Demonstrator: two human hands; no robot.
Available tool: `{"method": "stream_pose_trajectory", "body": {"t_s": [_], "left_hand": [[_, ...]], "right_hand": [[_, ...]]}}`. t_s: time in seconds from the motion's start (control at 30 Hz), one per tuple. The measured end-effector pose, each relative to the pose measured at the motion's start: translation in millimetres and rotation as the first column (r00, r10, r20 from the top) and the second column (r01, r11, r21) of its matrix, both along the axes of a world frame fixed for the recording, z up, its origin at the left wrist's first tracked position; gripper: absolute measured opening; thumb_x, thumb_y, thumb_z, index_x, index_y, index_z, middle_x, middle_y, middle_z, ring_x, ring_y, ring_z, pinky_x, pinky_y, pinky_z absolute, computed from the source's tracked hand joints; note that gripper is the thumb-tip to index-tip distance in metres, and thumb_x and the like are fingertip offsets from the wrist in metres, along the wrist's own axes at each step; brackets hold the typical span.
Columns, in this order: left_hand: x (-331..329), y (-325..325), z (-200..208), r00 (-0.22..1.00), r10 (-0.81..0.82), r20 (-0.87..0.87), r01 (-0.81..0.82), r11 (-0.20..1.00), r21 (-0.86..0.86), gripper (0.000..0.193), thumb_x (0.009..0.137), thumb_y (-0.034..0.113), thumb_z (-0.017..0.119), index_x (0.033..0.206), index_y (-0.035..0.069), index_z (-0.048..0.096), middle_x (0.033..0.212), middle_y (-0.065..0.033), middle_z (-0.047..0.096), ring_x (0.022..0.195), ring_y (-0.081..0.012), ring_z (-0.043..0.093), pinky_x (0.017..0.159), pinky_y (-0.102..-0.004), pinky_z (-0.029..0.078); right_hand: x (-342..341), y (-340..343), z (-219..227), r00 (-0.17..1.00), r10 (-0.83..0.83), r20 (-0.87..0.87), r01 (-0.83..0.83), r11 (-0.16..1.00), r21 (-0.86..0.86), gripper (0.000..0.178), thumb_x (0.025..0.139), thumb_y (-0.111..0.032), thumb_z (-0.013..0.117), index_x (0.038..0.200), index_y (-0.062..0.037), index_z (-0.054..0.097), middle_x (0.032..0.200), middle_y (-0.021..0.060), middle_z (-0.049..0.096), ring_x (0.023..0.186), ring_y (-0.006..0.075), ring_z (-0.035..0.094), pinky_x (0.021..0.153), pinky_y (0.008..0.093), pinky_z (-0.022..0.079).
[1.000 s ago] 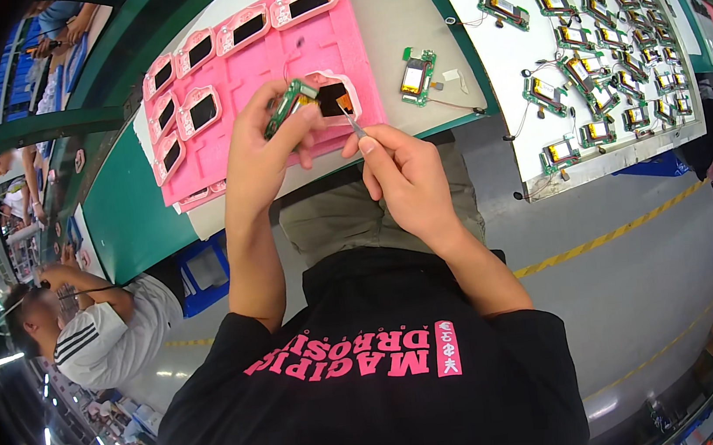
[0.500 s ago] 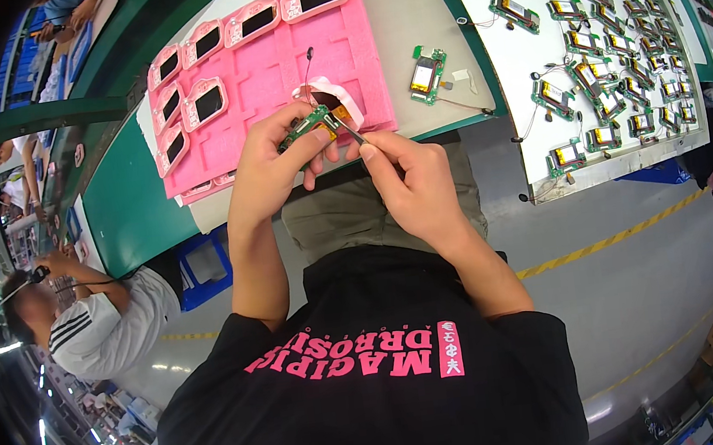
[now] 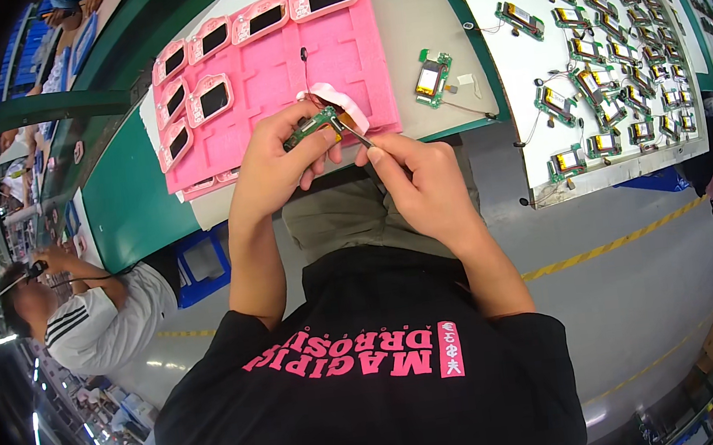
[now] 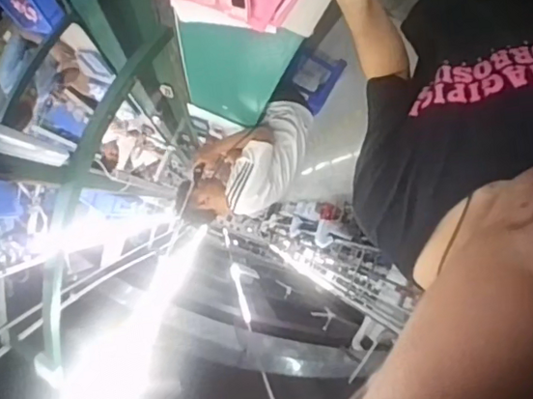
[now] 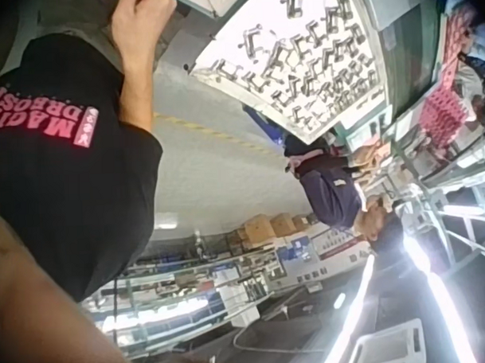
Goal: Assembling electronic circuit boards by connecting batteries and organizing them into trays.
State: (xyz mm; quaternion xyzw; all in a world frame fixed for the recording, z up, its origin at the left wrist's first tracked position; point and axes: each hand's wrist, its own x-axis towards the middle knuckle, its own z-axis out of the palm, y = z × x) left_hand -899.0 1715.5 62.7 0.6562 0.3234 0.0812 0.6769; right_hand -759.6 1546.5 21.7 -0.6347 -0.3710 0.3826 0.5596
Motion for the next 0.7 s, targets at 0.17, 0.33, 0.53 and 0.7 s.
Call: {"method": "stream_pose_trajectory", "body": {"t_s": [0.17,0.33,0.53,0.7], "left_hand": [[0.4,-0.2,-6.5,0.999,0.001,0.042,-0.002,1.0,0.025,0.007,0.099,0.011,0.067,0.101,0.004,0.069,0.075,-0.0035,0.07,0.055,-0.0055,0.05,0.047,-0.0183,0.037],[19.3,-5.8,-5.0,1.0,0.006,-0.018,-0.005,0.997,0.074,0.012,0.095,0.012,0.073,0.098,0.001,0.075,0.078,-0.0039,0.071,0.063,-0.009,0.058,0.057,-0.0206,0.043],[51.3,-23.4,22.0,0.997,0.059,-0.044,-0.055,0.995,0.08,0.009,0.093,0.009,0.074,0.094,0.0,0.075,0.079,-0.0051,0.071,0.059,-0.0096,0.058,0.052,-0.0207,0.042],[68.5,-32.0,44.9,0.995,0.029,-0.097,-0.022,0.997,0.076,0.017,0.097,0.012,0.07,0.108,0.0,0.076,0.081,-0.0072,0.073,0.055,-0.0097,0.057,0.049,-0.0204,0.042]], "right_hand": [[0.7,0.1,-0.6,0.999,-0.001,0.039,0.004,0.998,-0.062,0.015,0.102,-0.007,0.063,0.103,-0.0032,0.078,0.063,-0.0012,0.054,0.055,0.0105,0.039,0.053,0.028,0.031],[11.4,-14.3,5.0,0.999,-0.024,0.044,0.025,0.999,-0.03,0.021,0.105,-0.014,0.062,0.1,-0.0069,0.08,0.061,-0.0042,0.049,0.056,0.0077,0.036,0.053,0.0269,0.028],[49.0,-25.6,27.8,0.998,0.039,0.052,-0.041,0.998,0.037,0.02,0.106,-0.013,0.06,0.102,-0.0061,0.078,0.062,-0.0032,0.052,0.055,0.008,0.039,0.053,0.0261,0.03],[58.8,-37.9,43.5,0.987,0.046,-0.157,-0.049,0.999,-0.016,0.019,0.108,-0.012,0.056,0.106,-0.0049,0.074,0.064,-0.0022,0.054,0.055,0.0086,0.042,0.054,0.026,0.032]]}}
